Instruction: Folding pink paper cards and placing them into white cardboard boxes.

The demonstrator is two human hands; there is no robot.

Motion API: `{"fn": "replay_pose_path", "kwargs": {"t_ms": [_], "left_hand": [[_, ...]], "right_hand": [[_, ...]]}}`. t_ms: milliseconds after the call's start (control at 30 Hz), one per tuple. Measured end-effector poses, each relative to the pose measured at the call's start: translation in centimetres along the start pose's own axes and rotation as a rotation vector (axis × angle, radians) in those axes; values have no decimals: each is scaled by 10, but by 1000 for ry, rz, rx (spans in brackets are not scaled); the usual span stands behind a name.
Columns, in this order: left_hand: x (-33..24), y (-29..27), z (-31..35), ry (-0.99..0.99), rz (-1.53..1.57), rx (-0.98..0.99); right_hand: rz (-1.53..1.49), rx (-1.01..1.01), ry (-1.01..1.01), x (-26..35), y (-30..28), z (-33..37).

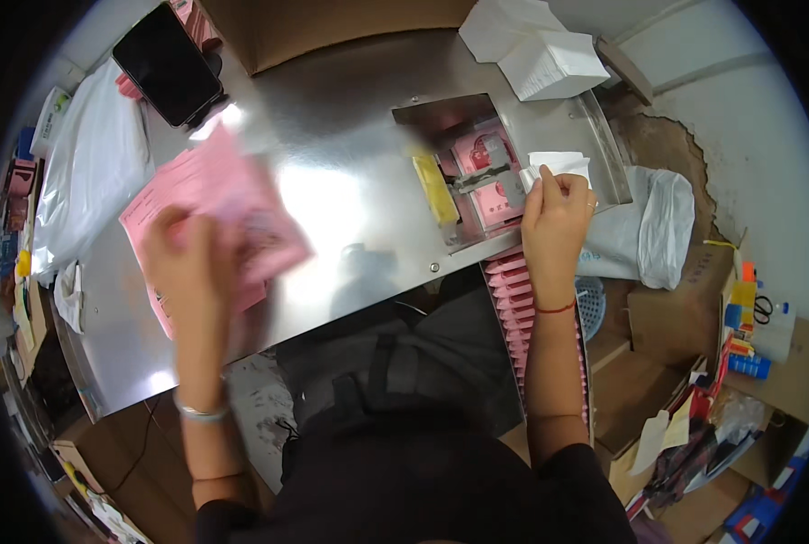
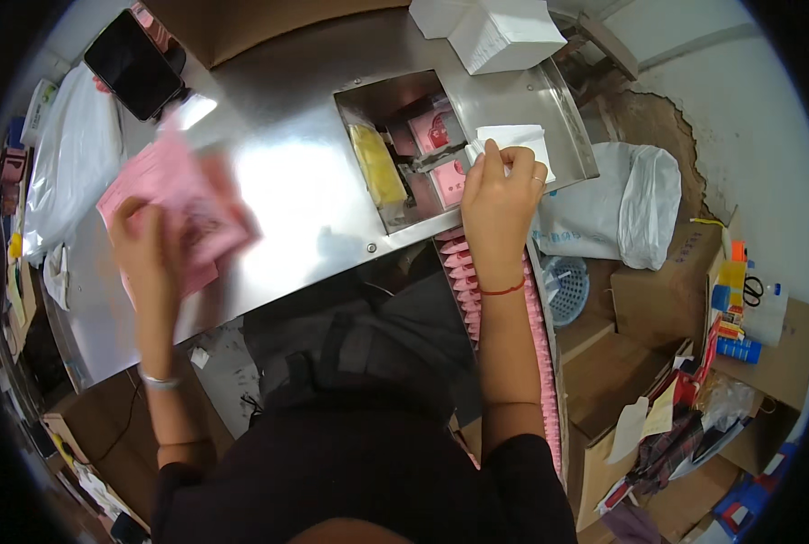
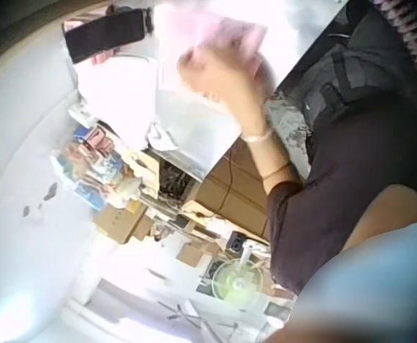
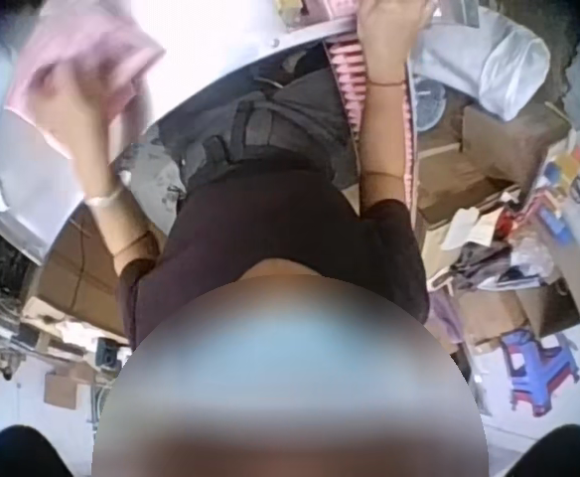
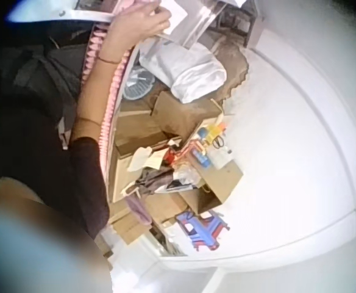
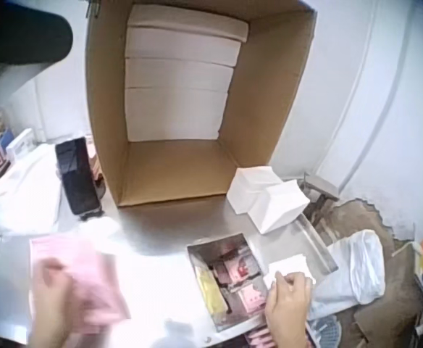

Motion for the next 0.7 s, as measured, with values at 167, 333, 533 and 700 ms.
{"fn": "replay_pose_path", "kwargs": {"t_ms": [167,333,533,700], "left_hand": [[-122,87,30,173,318,361],[-106,76,30,251,467,435],[-109,72,30,279,419,361],[-104,72,32,232,472,351]], "right_hand": [[-270,86,-44,-31,-8,-8],[-211,111,-259,-8,-25,-4],[11,-5,-99,-2,-7,-2],[-40,-16,-117,3,-13,-1]]}}
Point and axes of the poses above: each hand's wrist, its own z-axis away from the middle knuckle, its own y-axis out of the palm, x = y × z, the point moved 6 cm from there along -z, towards the middle knuckle, and after that the axes turned 10 degrees about z, right-handed, at the moved point
